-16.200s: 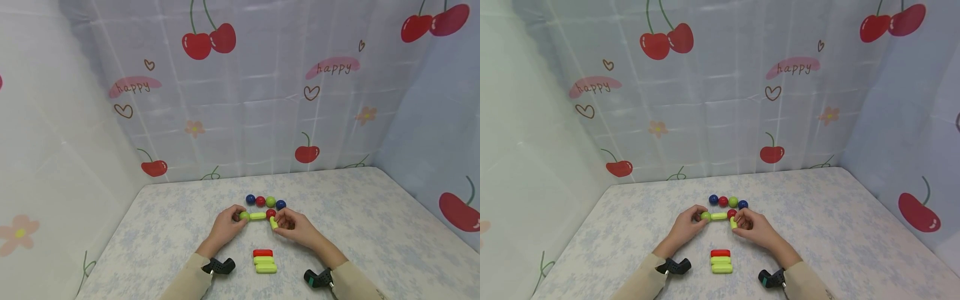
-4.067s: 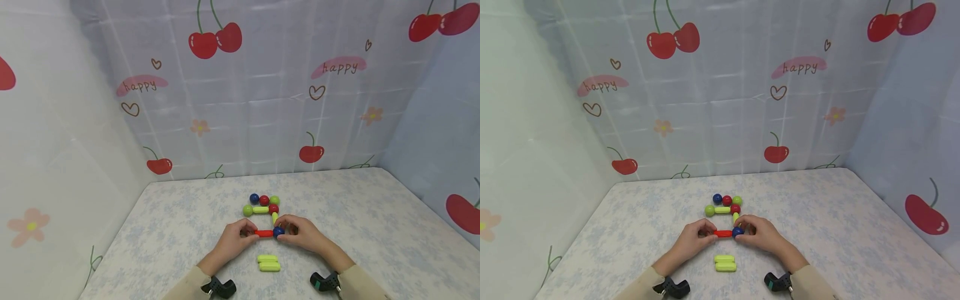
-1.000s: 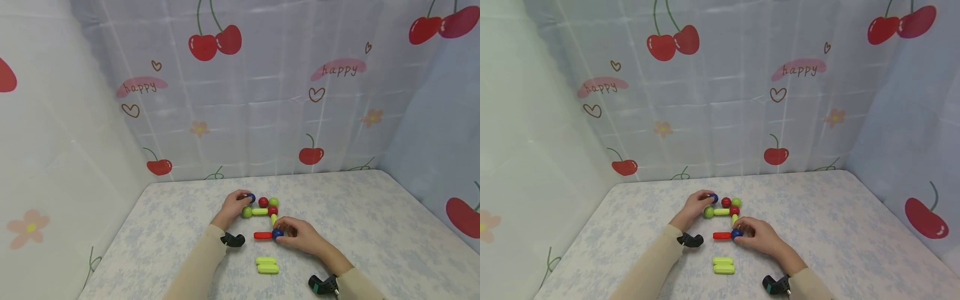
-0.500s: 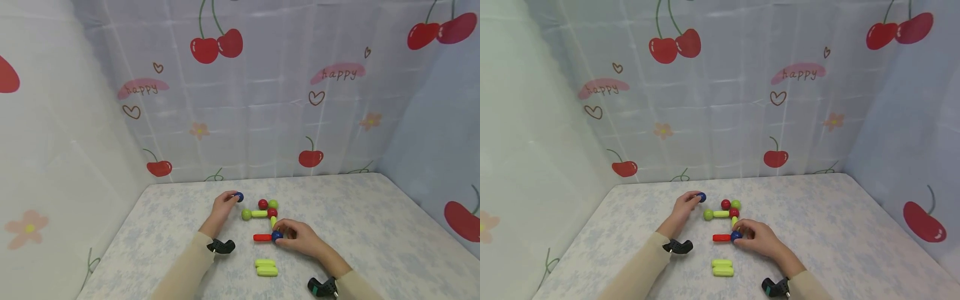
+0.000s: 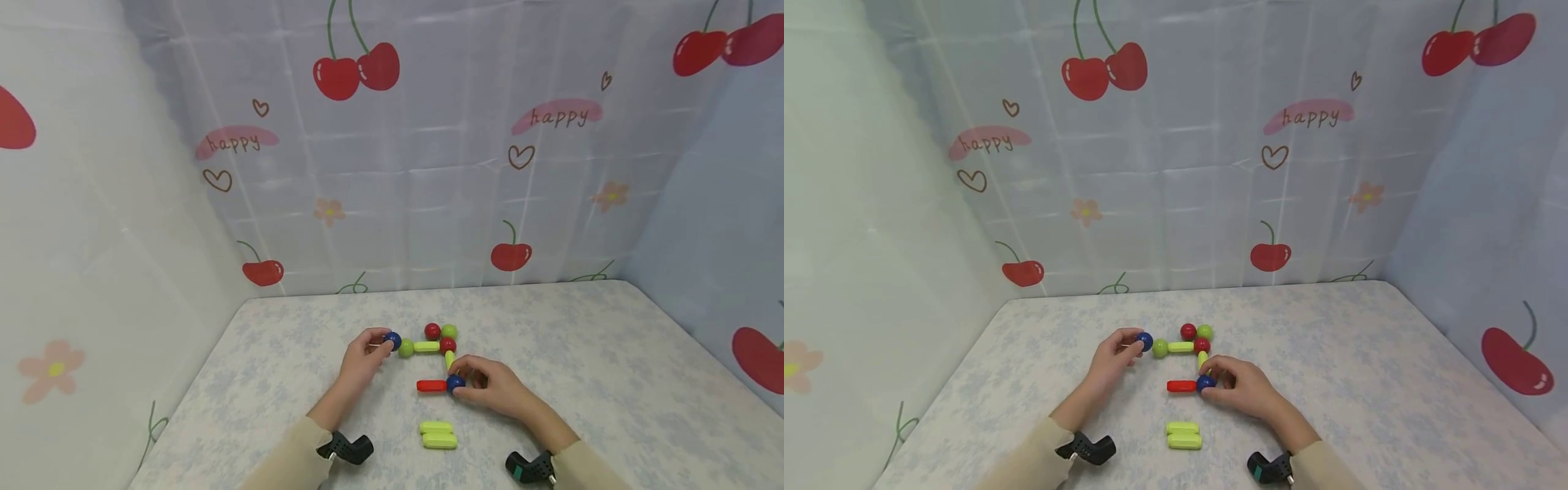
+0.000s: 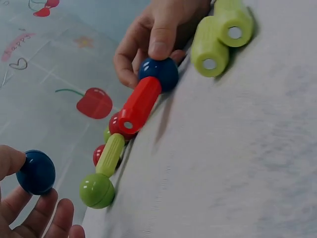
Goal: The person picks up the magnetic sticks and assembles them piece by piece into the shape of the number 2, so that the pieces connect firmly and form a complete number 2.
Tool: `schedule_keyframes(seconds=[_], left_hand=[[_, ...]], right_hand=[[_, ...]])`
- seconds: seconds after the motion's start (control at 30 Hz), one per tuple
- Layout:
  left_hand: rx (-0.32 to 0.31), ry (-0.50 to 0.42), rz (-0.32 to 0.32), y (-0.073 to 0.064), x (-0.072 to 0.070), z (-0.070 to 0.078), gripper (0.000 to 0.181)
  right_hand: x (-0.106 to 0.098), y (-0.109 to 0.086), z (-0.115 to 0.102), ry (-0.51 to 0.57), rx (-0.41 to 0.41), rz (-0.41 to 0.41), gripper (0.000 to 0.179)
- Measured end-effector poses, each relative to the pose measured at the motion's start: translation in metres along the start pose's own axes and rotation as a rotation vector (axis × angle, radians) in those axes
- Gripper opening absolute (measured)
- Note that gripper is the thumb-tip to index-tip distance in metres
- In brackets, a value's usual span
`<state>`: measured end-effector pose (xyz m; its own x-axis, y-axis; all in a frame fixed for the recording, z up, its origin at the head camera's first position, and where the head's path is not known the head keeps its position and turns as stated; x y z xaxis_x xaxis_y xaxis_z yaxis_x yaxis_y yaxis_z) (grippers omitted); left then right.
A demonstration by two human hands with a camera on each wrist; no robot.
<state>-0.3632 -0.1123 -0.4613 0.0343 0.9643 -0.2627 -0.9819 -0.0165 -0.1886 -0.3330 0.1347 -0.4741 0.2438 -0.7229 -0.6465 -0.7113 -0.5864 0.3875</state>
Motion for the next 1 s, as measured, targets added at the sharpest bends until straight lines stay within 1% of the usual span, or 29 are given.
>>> schedule_keyframes(seconds=[0.1,0.2,0.33,0.47,0.53,0.7,1.0], left_hand=[[0.03,0.07,-0.035,-0.01,0.005,-0.006,0.033],[0.084,0.158,-0.056,-0.019,0.009,-0.009,0.029],[0.199,0.272,-0.068,-0.028,0.015,-0.008,0.027],[0.279,0.326,-0.075,-0.032,0.017,-0.005,0.029],[0.294,0.336,-0.083,-0.032,0.018,-0.005,0.029],[0.304,0.36,-0.098,-0.031,0.019,-0.006,0.027],[0.354,0.427,-0.086,-0.03,0.021,-0.01,0.027]], right_hand=[[0.001,0.0,0.001,-0.004,0.001,-0.001,0.029],[0.001,-0.001,0.001,-0.013,0.011,-0.002,0.03],[-0.001,-0.001,0.002,-0.03,0.026,0.003,0.03],[-0.003,0.0,0.0,-0.044,0.022,0.007,0.03],[-0.004,0.001,-0.001,-0.047,0.019,0.009,0.03],[-0.006,0.001,-0.002,-0.043,0.018,0.019,0.03],[-0.003,0.001,-0.001,-0.052,0.033,0.023,0.029]])
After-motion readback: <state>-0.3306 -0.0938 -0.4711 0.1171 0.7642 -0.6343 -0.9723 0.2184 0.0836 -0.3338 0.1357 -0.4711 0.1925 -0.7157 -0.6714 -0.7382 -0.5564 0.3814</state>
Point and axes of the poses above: each hand's wrist, its own y-axis towards the middle knuckle, its own x-axis out of the palm, z = x × y, the point moved 8 cm from there along y, towards the middle knuckle, and after that the axes turned 14 degrees about -x, right-handed, at the moved point
